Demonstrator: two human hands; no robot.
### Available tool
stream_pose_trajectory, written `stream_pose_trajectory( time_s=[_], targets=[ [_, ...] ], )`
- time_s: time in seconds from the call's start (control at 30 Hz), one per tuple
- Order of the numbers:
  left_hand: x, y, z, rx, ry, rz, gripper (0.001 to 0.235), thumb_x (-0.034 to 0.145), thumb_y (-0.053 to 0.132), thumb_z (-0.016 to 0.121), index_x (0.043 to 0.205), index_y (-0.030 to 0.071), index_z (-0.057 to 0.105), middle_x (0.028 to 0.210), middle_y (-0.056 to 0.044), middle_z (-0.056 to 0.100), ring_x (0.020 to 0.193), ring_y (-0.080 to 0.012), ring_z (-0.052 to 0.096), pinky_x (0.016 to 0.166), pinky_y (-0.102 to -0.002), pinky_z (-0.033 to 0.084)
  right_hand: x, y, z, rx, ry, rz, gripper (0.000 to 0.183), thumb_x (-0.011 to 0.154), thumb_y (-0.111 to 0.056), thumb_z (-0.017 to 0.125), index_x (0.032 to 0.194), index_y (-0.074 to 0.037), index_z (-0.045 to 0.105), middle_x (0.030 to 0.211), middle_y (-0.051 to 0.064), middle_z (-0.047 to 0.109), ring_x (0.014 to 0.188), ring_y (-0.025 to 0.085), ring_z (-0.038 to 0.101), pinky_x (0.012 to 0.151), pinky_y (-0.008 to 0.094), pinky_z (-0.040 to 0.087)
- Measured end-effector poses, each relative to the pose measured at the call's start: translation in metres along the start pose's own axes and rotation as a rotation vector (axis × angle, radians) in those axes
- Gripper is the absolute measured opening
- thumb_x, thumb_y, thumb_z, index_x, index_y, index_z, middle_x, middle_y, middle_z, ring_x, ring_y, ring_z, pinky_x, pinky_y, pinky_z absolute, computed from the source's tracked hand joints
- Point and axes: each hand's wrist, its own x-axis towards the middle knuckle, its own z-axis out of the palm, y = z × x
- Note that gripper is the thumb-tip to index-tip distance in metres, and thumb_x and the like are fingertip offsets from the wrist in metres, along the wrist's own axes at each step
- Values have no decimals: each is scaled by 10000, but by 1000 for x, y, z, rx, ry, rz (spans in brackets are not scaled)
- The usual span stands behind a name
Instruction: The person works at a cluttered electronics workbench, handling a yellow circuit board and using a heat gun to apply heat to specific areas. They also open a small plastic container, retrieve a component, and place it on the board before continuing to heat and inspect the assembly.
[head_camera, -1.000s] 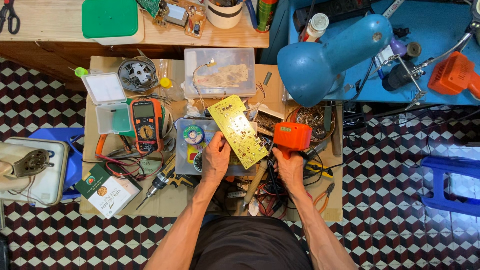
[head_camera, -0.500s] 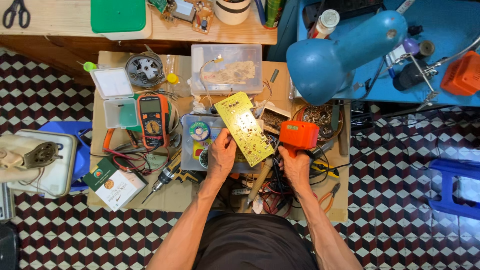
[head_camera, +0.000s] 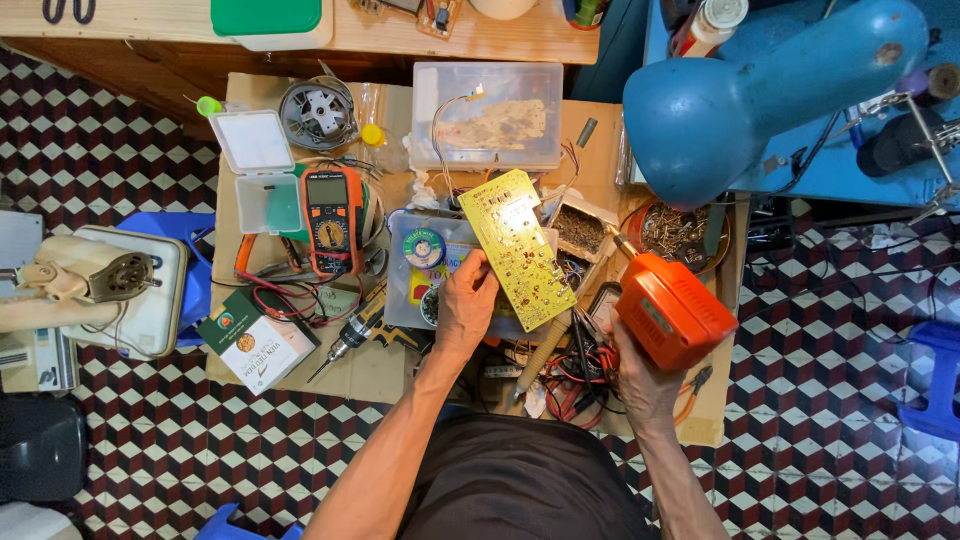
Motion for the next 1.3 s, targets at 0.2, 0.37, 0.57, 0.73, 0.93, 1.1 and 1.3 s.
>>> stream_pose_trajectory(
  time_s=[0.2, 0.37, 0.57, 0.73, 0.93, 1.1, 1.3],
  targets=[
    [-6, -3, 13, 12, 105, -52, 109, 1030, 126, 602, 1073, 29, 627, 884, -44, 757, 791, -43, 612, 697, -235, 493, 2, -40, -1, 339, -16, 372, 211, 940, -107, 712, 1130, -19, 693, 889, 68, 735, 758, 154, 712, 672, 289, 593],
    [-14, -11, 19, -9, 165, -9, 124, 1055, 151, 602, 1067, 28, 598, 856, -40, 696, 784, -61, 582, 690, -250, 493, -1, -58, 3, 274, -77, 438, 183, 957, -131, 719, 1092, -8, 732, 867, 73, 718, 766, 146, 689, 704, 278, 586],
    [-18, -20, 19, 3, 141, -10, 128, 1060, 162, 577, 1073, 35, 562, 900, -36, 691, 812, -79, 611, 703, -264, 499, -7, -62, 7, 300, -146, 451, 229, 910, -162, 733, 1104, -40, 724, 866, 38, 732, 770, 127, 704, 696, 272, 607],
    [-13, -21, 12, 24, 113, 36, 136, 1057, 168, 577, 1071, 35, 553, 886, -46, 688, 811, -89, 611, 720, -267, 501, -15, -59, 10, 243, -143, 549, 239, 913, -187, 749, 1100, -38, 741, 830, 52, 722, 730, 137, 673, 618, 287, 550],
    [-13, -19, 10, 21, 94, 21, 136, 1068, 171, 584, 1070, 36, 566, 891, -65, 690, 815, -98, 591, 728, -272, 497, -18, -46, 10, 159, -222, 418, 218, 912, -172, 729, 1097, -56, 733, 849, 26, 737, 763, 119, 713, 654, 273, 596],
    [-13, -17, 10, 7, 88, 45, 132, 1062, 170, 573, 1083, 39, 562, 941, -72, 721, 859, -110, 652, 757, -274, 513, -15, -50, 13, 254, -190, 448, 196, 915, -131, 729, 1081, -30, 704, 848, 39, 723, 760, 131, 701, 656, 275, 574],
    [-13, -19, 10, -3, 92, 50, 127, 1056, 160, 578, 1090, 39, 561, 954, -77, 730, 884, -118, 679, 763, -281, 527, -13, -61, 13, 229, -184, 555, 173, 929, -146, 732, 1046, -21, 713, 793, 53, 705, 693, 137, 671, 588, 284, 547]
  ],
)
